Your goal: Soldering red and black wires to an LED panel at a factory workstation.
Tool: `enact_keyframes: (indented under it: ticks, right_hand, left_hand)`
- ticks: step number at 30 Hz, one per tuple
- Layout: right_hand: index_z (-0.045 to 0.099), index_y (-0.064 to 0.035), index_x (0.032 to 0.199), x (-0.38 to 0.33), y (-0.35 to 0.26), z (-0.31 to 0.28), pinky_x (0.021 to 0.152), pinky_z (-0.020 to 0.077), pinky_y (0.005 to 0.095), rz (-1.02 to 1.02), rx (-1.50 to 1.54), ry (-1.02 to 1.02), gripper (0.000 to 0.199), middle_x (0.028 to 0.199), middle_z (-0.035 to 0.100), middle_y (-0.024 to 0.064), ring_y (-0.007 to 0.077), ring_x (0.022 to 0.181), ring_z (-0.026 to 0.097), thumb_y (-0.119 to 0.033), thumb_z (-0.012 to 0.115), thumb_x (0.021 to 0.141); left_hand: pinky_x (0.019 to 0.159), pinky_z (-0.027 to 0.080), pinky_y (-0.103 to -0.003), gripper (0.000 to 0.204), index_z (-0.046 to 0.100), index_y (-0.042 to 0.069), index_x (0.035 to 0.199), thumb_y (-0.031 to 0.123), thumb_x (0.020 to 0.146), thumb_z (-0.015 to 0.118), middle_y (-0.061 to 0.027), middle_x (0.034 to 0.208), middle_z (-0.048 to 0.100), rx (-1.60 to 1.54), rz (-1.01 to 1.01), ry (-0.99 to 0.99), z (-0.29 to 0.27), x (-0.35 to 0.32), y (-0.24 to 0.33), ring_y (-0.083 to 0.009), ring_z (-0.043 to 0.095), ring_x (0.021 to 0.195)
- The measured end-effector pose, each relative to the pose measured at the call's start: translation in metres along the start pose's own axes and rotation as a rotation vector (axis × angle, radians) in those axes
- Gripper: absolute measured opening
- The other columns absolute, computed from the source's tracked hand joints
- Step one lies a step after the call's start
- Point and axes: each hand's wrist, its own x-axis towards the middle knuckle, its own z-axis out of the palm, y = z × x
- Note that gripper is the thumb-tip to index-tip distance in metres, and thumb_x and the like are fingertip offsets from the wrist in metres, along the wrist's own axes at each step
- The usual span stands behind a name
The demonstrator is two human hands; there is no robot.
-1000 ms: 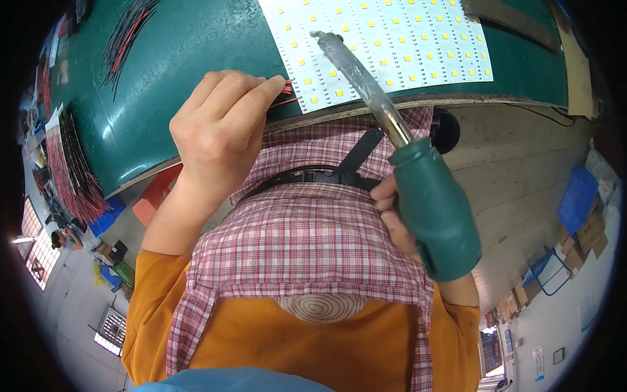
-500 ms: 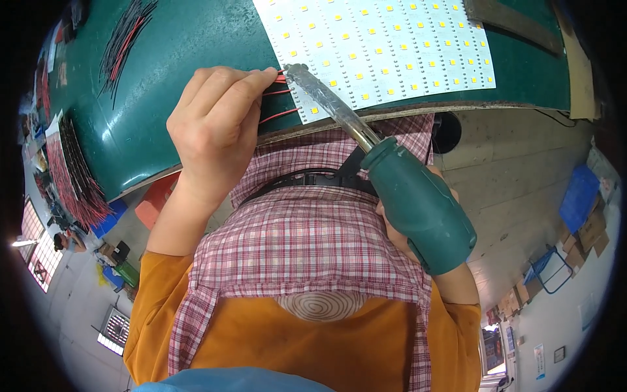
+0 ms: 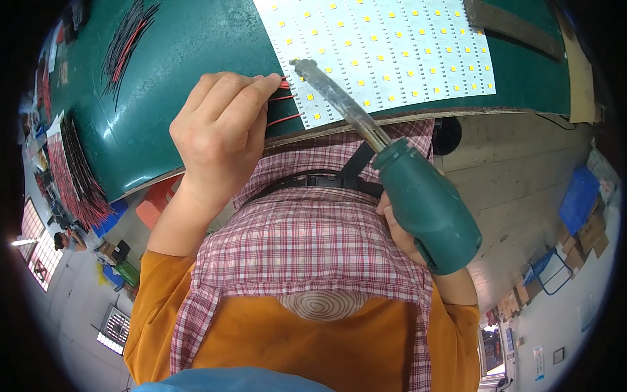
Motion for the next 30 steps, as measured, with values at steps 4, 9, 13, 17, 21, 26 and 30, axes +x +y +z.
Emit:
enact_keyframes:
  ticks: [4, 9, 13, 17, 21, 26, 30]
  right_hand:
    - [0.044, -0.0046, 0.130, 0.000, 0.008, 0.006, 0.063, 0.0447, 0.0265, -0.044, -0.101, 0.048, 0.050, 0.076, 0.060, 0.0062, 0.0121, 0.067, 0.054, -0.030, 0.059, 0.090]
    - [0.053, -0.0037, 0.110, 0.010, -0.005, 0.007, 0.069, 0.0464, 0.0291, 0.070, -0.037, 0.046, 0.038, 0.074, 0.060, 0.0050, 0.0128, 0.070, 0.056, -0.032, 0.063, 0.087]
    - [0.056, -0.0049, 0.094, 0.014, -0.012, 0.010, 0.069, 0.0465, 0.0290, 0.136, 0.032, 0.061, 0.029, 0.074, 0.060, 0.0042, 0.0128, 0.071, 0.055, -0.031, 0.063, 0.087]
    - [0.056, -0.0050, 0.089, 0.011, 0.000, 0.008, 0.069, 0.0463, 0.0287, 0.229, 0.220, 0.062, 0.024, 0.074, 0.060, 0.0038, 0.0127, 0.070, 0.055, -0.029, 0.062, 0.087]
    - [0.057, -0.0033, 0.101, 0.011, 0.002, 0.006, 0.067, 0.0459, 0.0270, 0.057, -0.114, 0.038, 0.026, 0.076, 0.059, 0.0050, 0.0127, 0.069, 0.054, -0.026, 0.060, 0.088]
    - [0.048, -0.0033, 0.124, 0.015, -0.013, 0.005, 0.062, 0.0443, 0.0248, 0.062, 0.137, 0.012, 0.044, 0.077, 0.059, 0.0056, 0.0117, 0.067, 0.053, -0.025, 0.059, 0.088]
    - [0.044, -0.0034, 0.129, 0.017, -0.014, 0.007, 0.060, 0.0436, 0.0241, 0.057, 0.065, 0.012, 0.049, 0.078, 0.060, 0.0057, 0.0096, 0.066, 0.052, -0.025, 0.059, 0.088]
  left_hand:
    - [0.053, 0.046, -0.030, 0.017, 0.067, 0.006, 0.081, 0.001, 0.066, 0.064, -0.0026, 0.072, 0.057, -0.065, 0.033, 0.053, 0.002, 0.004, -0.012, -0.0194, 0.056, 0.067]
    - [0.055, 0.046, -0.030, 0.021, 0.068, 0.006, 0.084, -0.003, 0.066, 0.066, -0.0037, 0.072, 0.059, -0.056, -0.016, 0.065, 0.004, 0.008, -0.015, -0.0200, 0.056, 0.066]
    - [0.055, 0.046, -0.029, 0.022, 0.069, 0.006, 0.084, -0.007, 0.066, 0.069, -0.0035, 0.071, 0.060, -0.047, -0.005, 0.076, 0.006, 0.008, -0.016, -0.0192, 0.056, 0.065]
    - [0.053, 0.047, -0.028, 0.017, 0.068, 0.007, 0.079, 0.004, 0.063, 0.064, -0.0015, 0.071, 0.057, 0.015, 0.038, 0.119, 0.011, 0.007, -0.019, -0.0175, 0.057, 0.067]
    - [0.053, 0.046, -0.028, 0.016, 0.068, 0.008, 0.078, 0.005, 0.063, 0.064, -0.0014, 0.071, 0.056, 0.029, 0.056, 0.128, 0.011, 0.007, -0.019, -0.0172, 0.057, 0.067]
    - [0.052, 0.046, -0.027, 0.015, 0.067, 0.008, 0.078, 0.006, 0.063, 0.065, -0.0013, 0.071, 0.056, 0.044, 0.061, 0.135, 0.012, 0.006, -0.018, -0.0171, 0.057, 0.067]
    - [0.053, 0.046, -0.029, 0.015, 0.067, 0.008, 0.080, 0.003, 0.066, 0.064, -0.0017, 0.072, 0.056, -0.018, 0.016, 0.103, 0.009, 0.008, -0.020, -0.0182, 0.056, 0.066]
